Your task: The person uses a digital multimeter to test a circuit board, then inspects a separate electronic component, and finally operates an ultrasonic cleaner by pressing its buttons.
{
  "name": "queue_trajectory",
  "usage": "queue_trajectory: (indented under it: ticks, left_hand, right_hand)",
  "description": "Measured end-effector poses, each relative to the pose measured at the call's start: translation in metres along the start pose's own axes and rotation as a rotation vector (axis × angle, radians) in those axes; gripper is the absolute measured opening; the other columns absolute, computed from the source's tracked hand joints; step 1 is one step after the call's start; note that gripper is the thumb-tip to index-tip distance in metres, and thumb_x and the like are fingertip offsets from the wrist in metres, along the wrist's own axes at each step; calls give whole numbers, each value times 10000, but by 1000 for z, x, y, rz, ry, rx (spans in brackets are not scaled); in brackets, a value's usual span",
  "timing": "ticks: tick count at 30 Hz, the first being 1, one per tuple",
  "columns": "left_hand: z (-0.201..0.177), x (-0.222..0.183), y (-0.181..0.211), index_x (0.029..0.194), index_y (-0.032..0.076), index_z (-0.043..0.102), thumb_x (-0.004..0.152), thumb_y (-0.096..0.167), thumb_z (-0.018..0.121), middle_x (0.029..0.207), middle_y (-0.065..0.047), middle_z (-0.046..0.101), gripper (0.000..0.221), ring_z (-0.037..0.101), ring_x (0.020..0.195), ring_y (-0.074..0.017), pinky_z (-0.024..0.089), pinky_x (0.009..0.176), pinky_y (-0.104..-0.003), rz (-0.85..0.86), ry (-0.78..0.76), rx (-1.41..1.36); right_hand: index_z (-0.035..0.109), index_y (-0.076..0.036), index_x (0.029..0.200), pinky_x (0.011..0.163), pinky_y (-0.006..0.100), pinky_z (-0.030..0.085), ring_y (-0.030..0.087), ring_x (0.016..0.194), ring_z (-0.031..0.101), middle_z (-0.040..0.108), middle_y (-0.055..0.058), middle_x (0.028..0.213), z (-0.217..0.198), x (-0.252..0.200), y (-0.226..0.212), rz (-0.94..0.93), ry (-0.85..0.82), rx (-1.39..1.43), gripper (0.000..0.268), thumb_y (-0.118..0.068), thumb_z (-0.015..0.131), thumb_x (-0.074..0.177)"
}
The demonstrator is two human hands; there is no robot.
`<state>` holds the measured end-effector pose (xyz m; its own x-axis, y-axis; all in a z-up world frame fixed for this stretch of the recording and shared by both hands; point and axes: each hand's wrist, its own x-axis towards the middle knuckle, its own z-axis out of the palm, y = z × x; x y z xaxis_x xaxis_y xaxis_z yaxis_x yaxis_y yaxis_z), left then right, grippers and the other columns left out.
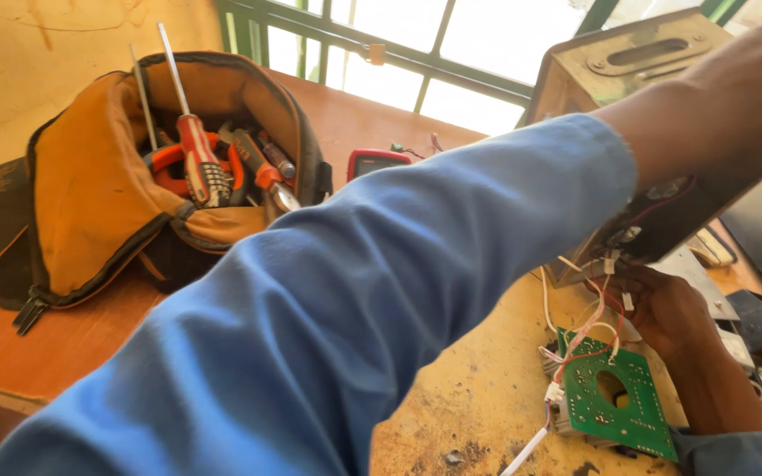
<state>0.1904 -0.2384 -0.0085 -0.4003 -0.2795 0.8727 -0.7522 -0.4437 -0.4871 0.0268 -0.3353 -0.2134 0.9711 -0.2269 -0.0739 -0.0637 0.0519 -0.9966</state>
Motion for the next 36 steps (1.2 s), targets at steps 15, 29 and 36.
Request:
queue_trajectory:
  ticks: [15,29,36]
  left_hand:
    - [-133,24,37,931,217,632,509,79,769,855,-54,595,465,638,730,-364,384,480,-598,-259,-281,-111]
    - [-172,19,40,1008,200,550,526,21,687,818,-91,592,532,571,680,-400,299,481,-570,-295,-302,-190]
    - [-197,22,44,1026,187,591,541,-45,629,806,-78,614,539,599,710,-411,311,449,-592,-307,-348,-150]
  right_hand:
    - [580,127,1036,708,291,612,356,886,749,701,261,988,24,-23,-20,104,49,28,134,49,595,928]
    - [635,75,1084,757,305,580,328,892,755,734,244,976,30,-34,-28,86,35,-88,183,6,520,959]
    - [652,58,1048,638,287,576,385,850,779,723,233,864,17,-25,-16,-22,-4,-87,205,61,463,970]
